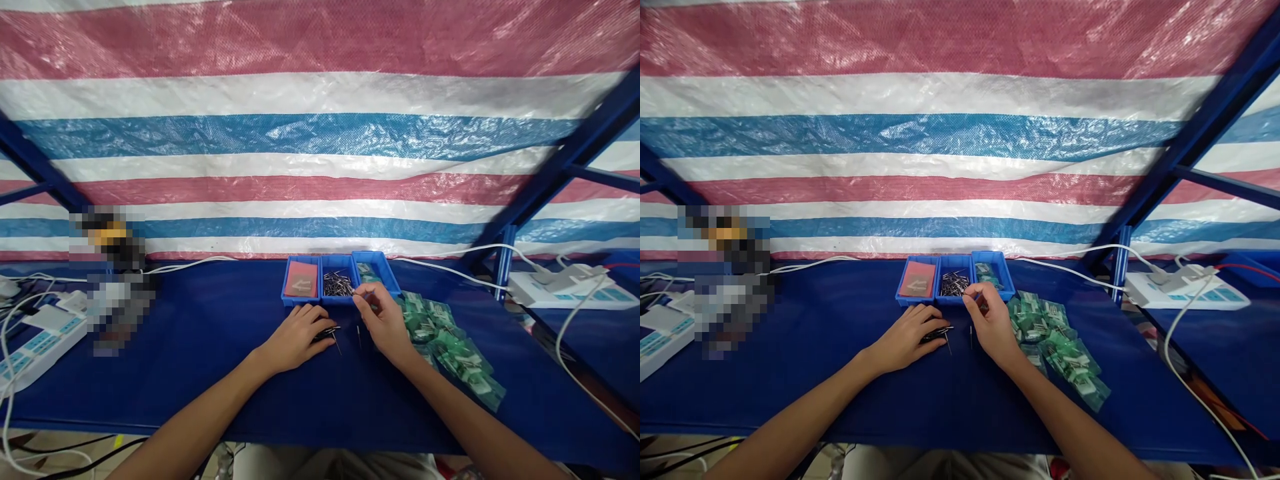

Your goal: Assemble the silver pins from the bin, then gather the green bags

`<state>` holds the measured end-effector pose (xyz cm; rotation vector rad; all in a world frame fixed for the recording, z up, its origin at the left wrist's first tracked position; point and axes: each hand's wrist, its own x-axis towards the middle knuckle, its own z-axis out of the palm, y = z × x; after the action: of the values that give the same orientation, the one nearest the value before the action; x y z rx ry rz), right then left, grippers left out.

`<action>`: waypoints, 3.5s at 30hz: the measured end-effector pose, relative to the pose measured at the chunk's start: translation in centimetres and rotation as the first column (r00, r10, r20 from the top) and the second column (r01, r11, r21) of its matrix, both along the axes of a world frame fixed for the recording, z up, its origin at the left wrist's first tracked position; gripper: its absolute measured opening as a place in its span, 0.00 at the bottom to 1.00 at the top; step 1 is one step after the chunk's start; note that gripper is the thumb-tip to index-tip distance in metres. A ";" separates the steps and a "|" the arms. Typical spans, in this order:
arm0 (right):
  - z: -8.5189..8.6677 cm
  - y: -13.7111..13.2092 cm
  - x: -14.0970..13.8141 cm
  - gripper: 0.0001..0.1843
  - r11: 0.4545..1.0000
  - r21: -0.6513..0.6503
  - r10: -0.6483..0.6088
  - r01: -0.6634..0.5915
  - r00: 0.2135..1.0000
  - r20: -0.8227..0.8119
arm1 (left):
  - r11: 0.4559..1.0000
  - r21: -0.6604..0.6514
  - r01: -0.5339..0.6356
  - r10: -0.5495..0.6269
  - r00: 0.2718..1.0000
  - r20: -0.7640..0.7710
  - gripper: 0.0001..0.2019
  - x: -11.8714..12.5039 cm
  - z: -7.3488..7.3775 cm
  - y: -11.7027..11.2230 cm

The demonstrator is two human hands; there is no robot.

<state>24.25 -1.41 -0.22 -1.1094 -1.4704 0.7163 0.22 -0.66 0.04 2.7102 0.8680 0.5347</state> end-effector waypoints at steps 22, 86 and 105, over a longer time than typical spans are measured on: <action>0.8 0.2 0.0 0.16 0.890 -0.262 0.216 -0.373 0.852 -0.477 | 1.000 0.022 0.000 0.000 1.000 -0.003 0.16 0.0 -0.1 0.0; -0.1 0.2 -0.2 0.19 0.985 -0.151 0.051 -0.081 0.979 -0.198 | 1.000 0.012 0.010 -0.010 1.000 0.002 0.16 -0.1 0.0 0.1; -0.5 0.4 0.1 0.13 0.996 -0.074 0.040 -0.048 0.994 -0.104 | 1.000 0.020 0.010 -0.010 1.000 0.012 0.16 -0.1 -0.2 0.1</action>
<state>24.39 -0.98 -0.73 -1.0849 -1.3938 0.8543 0.15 -0.54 -0.14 2.7242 0.8505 0.5604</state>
